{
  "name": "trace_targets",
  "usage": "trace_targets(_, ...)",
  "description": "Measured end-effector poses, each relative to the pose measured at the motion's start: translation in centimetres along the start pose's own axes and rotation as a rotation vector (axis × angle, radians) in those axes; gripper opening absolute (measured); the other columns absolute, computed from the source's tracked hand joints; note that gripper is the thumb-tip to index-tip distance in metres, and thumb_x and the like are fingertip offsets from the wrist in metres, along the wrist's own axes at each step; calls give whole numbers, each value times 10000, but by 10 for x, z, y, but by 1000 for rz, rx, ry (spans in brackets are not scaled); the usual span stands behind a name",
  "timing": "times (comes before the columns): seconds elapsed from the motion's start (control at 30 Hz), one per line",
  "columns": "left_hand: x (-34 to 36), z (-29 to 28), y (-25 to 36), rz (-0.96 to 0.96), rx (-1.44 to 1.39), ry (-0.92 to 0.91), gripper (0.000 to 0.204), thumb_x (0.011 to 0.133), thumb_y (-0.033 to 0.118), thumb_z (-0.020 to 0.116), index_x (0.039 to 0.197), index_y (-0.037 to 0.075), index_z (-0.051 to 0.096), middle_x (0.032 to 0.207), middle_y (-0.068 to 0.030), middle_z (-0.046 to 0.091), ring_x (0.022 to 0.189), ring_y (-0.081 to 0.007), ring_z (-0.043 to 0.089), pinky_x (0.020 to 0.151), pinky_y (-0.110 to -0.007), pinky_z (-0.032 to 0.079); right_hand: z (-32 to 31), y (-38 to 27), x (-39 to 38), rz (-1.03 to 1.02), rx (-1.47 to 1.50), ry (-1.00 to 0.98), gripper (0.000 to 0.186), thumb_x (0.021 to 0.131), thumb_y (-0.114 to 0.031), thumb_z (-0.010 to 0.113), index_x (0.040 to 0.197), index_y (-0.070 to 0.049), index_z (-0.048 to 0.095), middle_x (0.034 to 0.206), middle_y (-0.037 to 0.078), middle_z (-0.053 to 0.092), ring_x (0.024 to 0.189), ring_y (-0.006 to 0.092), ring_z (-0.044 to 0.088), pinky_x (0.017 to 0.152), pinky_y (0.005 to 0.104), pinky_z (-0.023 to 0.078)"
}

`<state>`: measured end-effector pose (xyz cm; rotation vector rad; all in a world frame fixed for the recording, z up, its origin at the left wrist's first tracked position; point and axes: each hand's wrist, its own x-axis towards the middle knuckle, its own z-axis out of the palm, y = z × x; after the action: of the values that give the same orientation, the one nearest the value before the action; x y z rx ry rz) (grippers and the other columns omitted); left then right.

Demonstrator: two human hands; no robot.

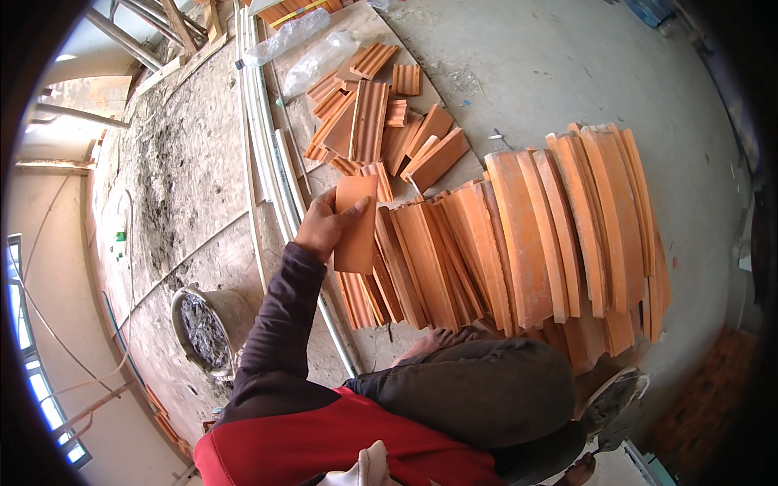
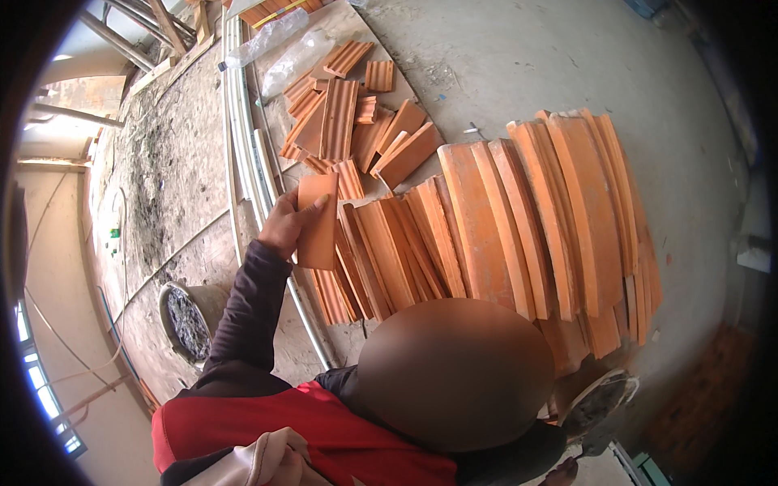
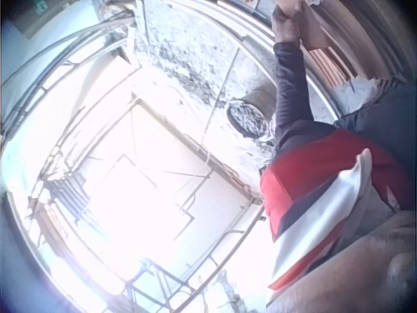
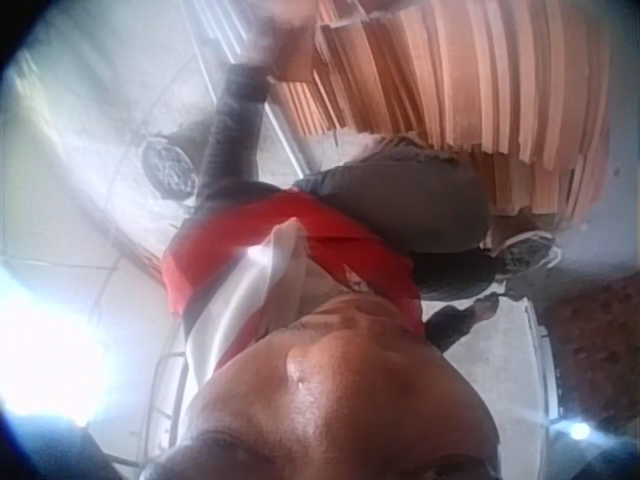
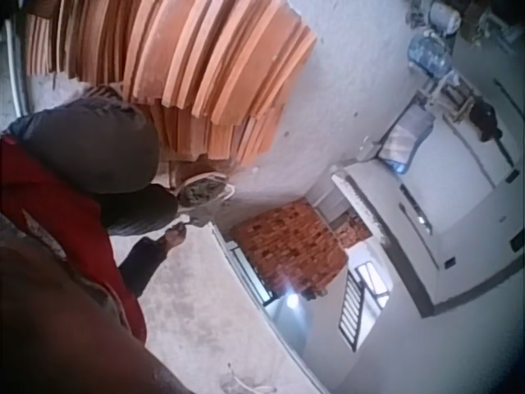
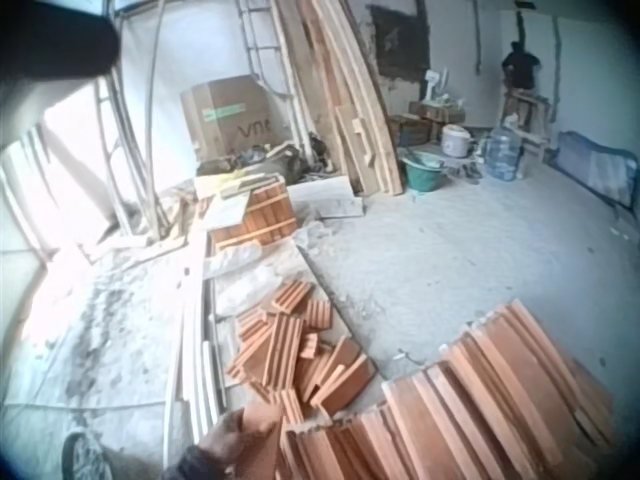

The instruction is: The person applies mortar to a wall using a trowel and presses terracotta tiles into the mortar, then picks up additional tiles from a stack.

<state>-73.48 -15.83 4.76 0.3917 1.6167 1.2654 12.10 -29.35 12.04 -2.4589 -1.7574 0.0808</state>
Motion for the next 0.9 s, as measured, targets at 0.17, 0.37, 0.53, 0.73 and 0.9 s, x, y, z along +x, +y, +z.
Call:
trace_targets(0.17, 36, -29, -19, 188, 405, 202, 402, 903, 245, 717, 1140, -58, 602, 965, -124, 705, 852, -180, 674, 775, -318, 544, 11, -12, -1, -199, -54, 88, 317, 920, -295, 569, 852, -4, 674, 728, 109, 633, 660, 229, 561, 611, 394, 449)
trace_targets(0.37, 27, -27, -15, 193, 649, 304, 371, 859, 264, 705, 1095, -10, 626, 950, -175, 700, 866, -254, 687, 788, -366, 521, 10, -28, 2, -79, -76, 10, 340, 908, -336, 596, 839, -12, 674, 764, 156, 664, 685, 293, 599, 638, 412, 470)
trace_targets(0.53, 52, -56, -38, 200, 794, 298, 408, 870, 344, 687, 1111, 20, 627, 999, -193, 696, 945, -312, 682, 821, -399, 509, 24, 6, 8, -284, -237, 30, 346, 873, -358, 643, 858, -15, 680, 780, 166, 674, 682, 322, 604, 630, 411, 482)
trace_targets(0.73, 71, -57, -44, 223, 760, 338, 482, 886, 409, 676, 1127, -4, 623, 1009, -228, 681, 996, -346, 672, 845, -401, 500, 31, -6, 12, -211, -140, 28, 355, 862, -367, 658, 865, -13, 681, 790, 174, 678, 685, 327, 605, 633, 410, 486)
trace_targets(0.9, 89, -53, -48, 206, 802, 364, 549, 884, 469, 671, 1133, -15, 601, 1002, -263, 679, 994, -404, 664, 847, -445, 504, 26, -23, 14, -120, -83, 19, 356, 859, -368, 661, 865, -12, 680, 791, 173, 679, 686, 325, 604, 633, 410, 486)
